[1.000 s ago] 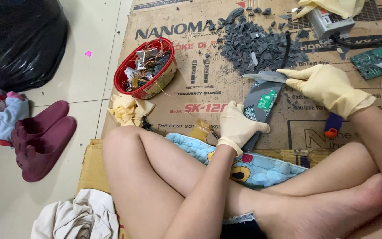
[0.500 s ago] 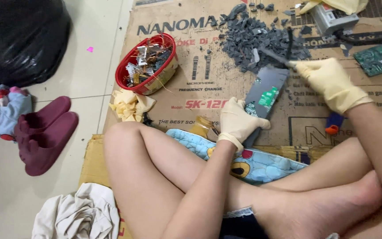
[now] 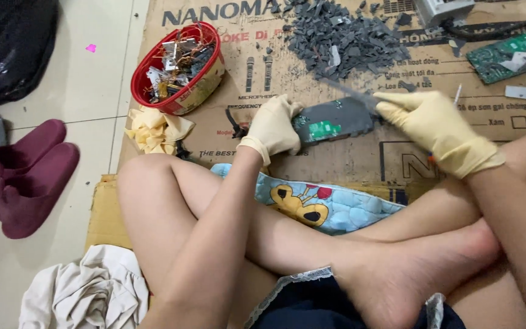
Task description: The person scrapes a protective or insulating coating off a circuit board using a manual knife.
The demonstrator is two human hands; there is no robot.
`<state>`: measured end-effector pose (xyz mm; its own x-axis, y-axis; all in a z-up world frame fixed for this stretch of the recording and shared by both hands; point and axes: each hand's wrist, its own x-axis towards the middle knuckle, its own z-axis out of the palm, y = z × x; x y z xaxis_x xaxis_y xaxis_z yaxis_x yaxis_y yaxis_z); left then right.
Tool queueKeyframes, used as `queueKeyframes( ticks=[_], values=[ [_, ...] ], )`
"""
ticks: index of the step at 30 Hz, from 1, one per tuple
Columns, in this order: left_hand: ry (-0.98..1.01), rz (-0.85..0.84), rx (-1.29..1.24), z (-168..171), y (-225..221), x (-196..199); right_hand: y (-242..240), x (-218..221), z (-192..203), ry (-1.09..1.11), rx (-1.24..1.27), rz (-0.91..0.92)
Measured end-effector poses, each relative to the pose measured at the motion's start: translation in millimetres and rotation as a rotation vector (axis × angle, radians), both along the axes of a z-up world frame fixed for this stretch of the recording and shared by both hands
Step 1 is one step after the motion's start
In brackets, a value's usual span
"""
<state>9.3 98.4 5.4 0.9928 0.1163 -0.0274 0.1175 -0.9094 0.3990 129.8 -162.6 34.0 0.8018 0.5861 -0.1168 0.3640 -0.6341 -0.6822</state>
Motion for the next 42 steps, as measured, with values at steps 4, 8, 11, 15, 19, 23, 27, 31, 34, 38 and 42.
queueKeyframes(
  ticks=[4, 8, 11, 15, 19, 23, 27, 31, 34, 38, 42],
  values=[
    [-0.072, 0.177, 0.146, -23.4, -13.1, -12.4, -4.3, -19.3, -4.8, 0.217, 0.091, -0.056],
    [-0.085, 0.473, 0.216, -34.6, -25.4, -26.1, -6.4, -16.9, -33.2, 0.116, -0.063, 0.05],
    [-0.127, 0.412, 0.172, -39.8, -31.5, -23.7, -4.5, -16.2, -28.9, 0.136, -0.081, 0.023],
    [-0.154, 0.346, 0.218, -37.7, -36.8, -14.8, -2.2, -11.2, -33.1, 0.154, -0.063, 0.067],
    [-0.193, 0.382, 0.104, -17.4, -41.8, -17.8, -0.8, -12.1, -31.9, 0.208, -0.139, 0.042],
    [-0.178, 0.418, 0.104, -13.4, -42.9, -17.2, 9.6, -24.1, -9.2, 0.245, -0.224, -0.039],
    [-0.177, 0.401, 0.127, -14.7, -41.8, -16.7, 15.4, -19.5, -8.8, 0.114, -0.255, -0.065],
    [-0.141, 0.401, 0.11, -12.3, -42.1, -16.3, 11.3, -16.1, -12.7, 0.148, -0.206, -0.078],
    [-0.143, 0.4, 0.114, -13.7, -40.3, -15.7, 10.5, -24.1, -5.5, 0.139, -0.241, -0.041],
    [-0.204, 0.403, 0.077, -19.8, -39.0, -17.4, 8.6, -32.7, -7.6, 0.138, -0.318, 0.0],
    [-0.17, 0.405, 0.062, -25.1, -31.7, -17.7, 4.6, -27.0, -7.2, 0.149, -0.2, -0.115]
  ],
)
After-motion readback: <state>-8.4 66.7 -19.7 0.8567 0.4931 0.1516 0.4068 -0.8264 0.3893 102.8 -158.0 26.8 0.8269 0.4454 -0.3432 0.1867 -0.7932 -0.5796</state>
